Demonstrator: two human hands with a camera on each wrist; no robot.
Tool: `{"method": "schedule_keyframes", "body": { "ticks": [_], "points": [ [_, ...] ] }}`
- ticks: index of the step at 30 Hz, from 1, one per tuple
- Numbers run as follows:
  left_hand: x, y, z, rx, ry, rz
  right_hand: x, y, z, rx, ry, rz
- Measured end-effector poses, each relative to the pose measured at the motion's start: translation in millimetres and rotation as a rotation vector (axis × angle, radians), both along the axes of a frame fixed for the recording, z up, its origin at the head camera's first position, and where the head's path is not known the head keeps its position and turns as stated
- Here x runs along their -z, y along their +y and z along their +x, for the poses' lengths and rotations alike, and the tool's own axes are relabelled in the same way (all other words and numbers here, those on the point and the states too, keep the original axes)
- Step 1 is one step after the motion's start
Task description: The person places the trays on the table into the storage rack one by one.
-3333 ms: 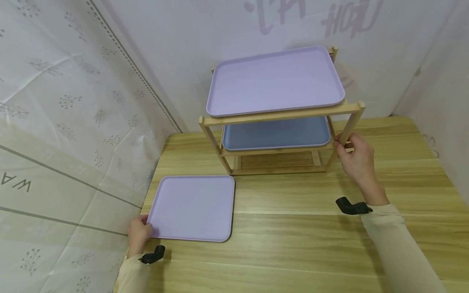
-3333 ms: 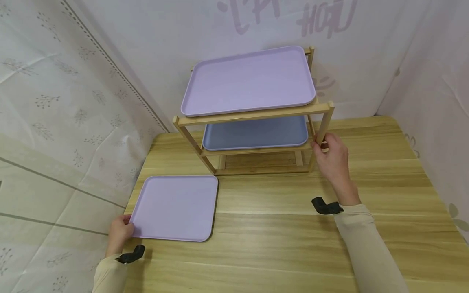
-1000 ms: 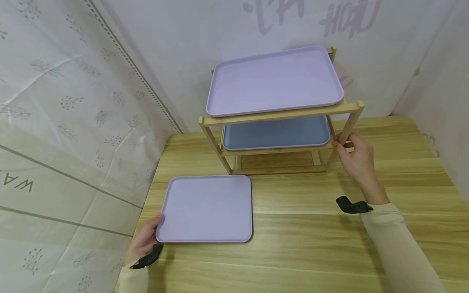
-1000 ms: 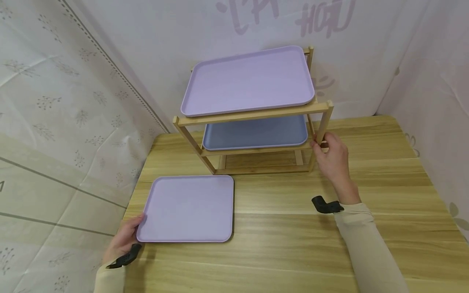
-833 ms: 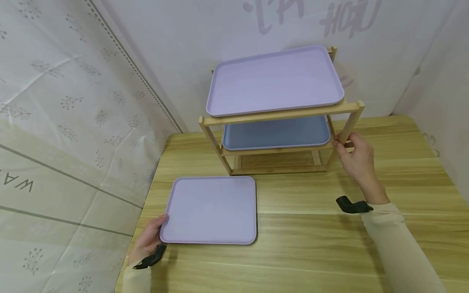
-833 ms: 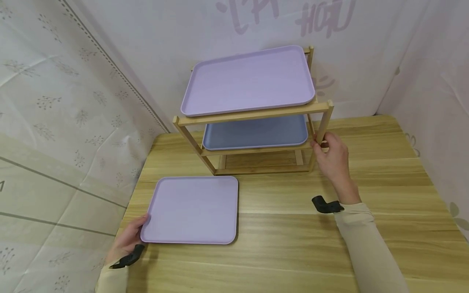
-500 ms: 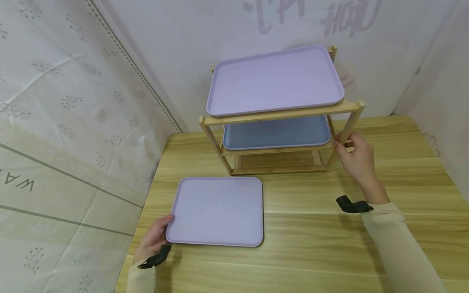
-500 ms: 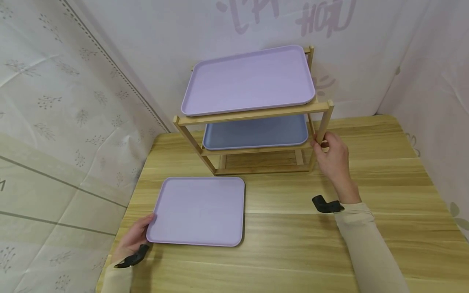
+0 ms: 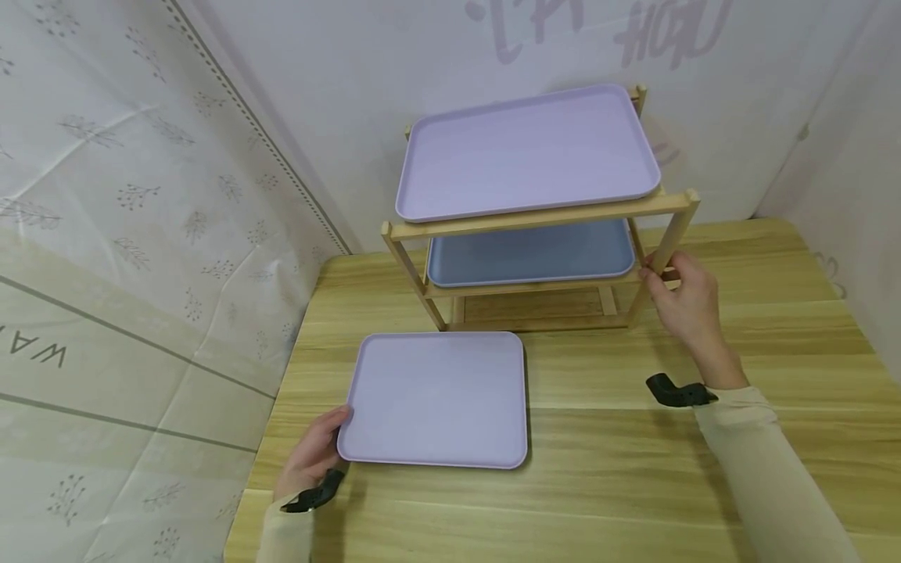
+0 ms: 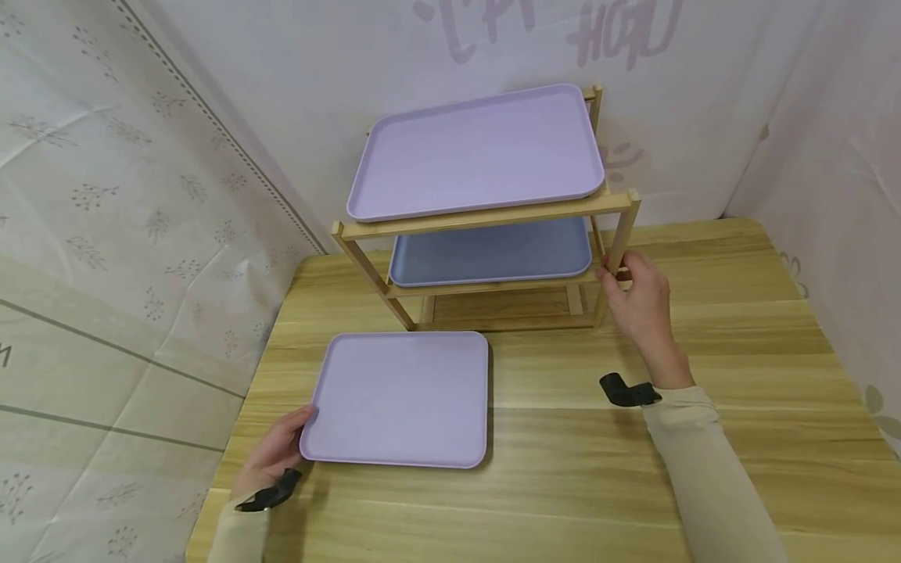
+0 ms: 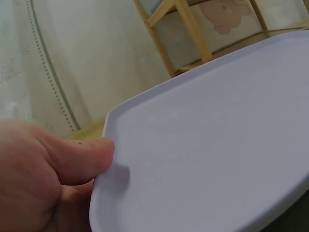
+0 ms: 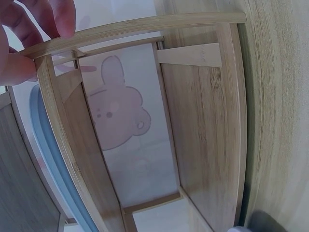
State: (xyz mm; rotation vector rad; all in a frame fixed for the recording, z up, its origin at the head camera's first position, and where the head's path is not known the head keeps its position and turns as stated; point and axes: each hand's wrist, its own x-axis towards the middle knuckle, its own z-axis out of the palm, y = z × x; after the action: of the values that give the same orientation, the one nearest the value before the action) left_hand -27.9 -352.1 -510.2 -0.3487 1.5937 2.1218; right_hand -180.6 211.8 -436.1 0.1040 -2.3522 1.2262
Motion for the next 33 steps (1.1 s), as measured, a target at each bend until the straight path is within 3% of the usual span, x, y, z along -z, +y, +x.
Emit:
{"method": "schedule_keyframes", "body": {
  "ticks": [9, 17, 24, 33],
  "points": [
    [3.7, 20.4, -7.2, 0.026, 0.003, 0.067, -0.4, 1.1, -0.1, -0.006, -0.005, -0.001],
    [4.6, 38.2, -11.4, 0.098, 0.033, 0.138, -0.9, 1.1, 0.2, -0.011, -0.006, -0.001],
    [3.1, 56.8, -13.3, 0.100, 0.038, 0.050, -0.4, 1.1, 0.2, -0.005, -0.009, -0.003],
    [1.5, 75.7, -16.2, 0.080, -0.031, 0.057, -0.4, 1.6, -0.1, -0.012, -0.014, 0.000]
  ]
}}
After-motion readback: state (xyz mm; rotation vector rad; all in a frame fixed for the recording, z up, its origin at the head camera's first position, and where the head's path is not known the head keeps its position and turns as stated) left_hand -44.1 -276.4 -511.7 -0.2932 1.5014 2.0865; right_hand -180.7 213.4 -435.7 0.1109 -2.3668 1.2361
